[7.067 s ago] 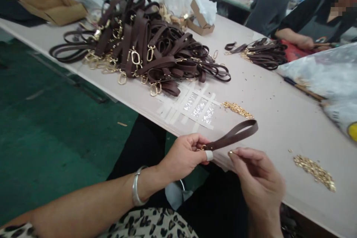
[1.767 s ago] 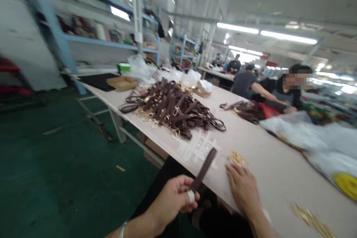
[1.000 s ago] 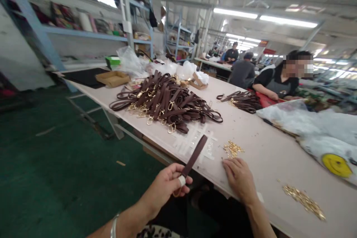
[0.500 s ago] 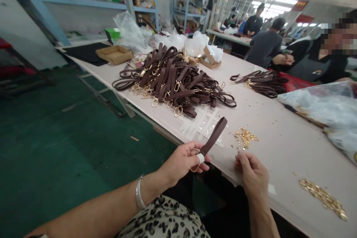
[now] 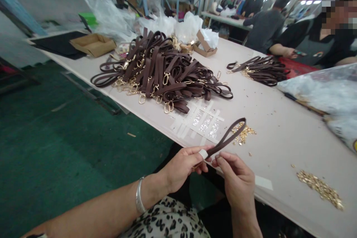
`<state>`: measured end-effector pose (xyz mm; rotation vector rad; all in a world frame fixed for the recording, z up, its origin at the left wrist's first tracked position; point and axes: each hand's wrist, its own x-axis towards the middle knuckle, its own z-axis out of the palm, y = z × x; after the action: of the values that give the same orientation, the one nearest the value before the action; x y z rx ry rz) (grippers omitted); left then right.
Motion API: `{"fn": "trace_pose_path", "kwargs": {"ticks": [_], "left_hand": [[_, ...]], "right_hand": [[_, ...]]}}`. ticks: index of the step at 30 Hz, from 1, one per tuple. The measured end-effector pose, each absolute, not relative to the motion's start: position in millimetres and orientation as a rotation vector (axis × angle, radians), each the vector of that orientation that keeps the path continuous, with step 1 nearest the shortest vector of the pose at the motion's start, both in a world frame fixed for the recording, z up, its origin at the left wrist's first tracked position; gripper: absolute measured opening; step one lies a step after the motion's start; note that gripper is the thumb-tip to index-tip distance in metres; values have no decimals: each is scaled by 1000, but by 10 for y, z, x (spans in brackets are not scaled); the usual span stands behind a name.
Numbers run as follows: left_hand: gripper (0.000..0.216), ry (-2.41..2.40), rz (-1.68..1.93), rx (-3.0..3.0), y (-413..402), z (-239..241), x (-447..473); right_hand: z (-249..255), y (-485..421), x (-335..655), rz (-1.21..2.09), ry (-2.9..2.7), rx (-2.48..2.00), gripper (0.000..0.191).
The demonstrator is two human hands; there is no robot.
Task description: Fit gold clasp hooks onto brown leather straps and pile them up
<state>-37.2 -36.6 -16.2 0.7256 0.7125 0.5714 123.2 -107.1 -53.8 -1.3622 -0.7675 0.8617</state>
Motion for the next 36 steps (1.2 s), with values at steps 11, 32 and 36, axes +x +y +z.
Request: {"fn": "trace_pose_path", "kwargs": {"ticks": [11,32,36], "left_hand": [[31,657,665,831,-332,-100,-223],[31,619,721,1603,-409,-152,-413],[28,631,746,1689,-384,-200,-431]], "right_hand": [[-515,-1166,1183,915,-730,-1331,14],[-464,-1143,1001,856,-605,-1286,25],[-471,-1100,979,881,-627,-1282,28]]}}
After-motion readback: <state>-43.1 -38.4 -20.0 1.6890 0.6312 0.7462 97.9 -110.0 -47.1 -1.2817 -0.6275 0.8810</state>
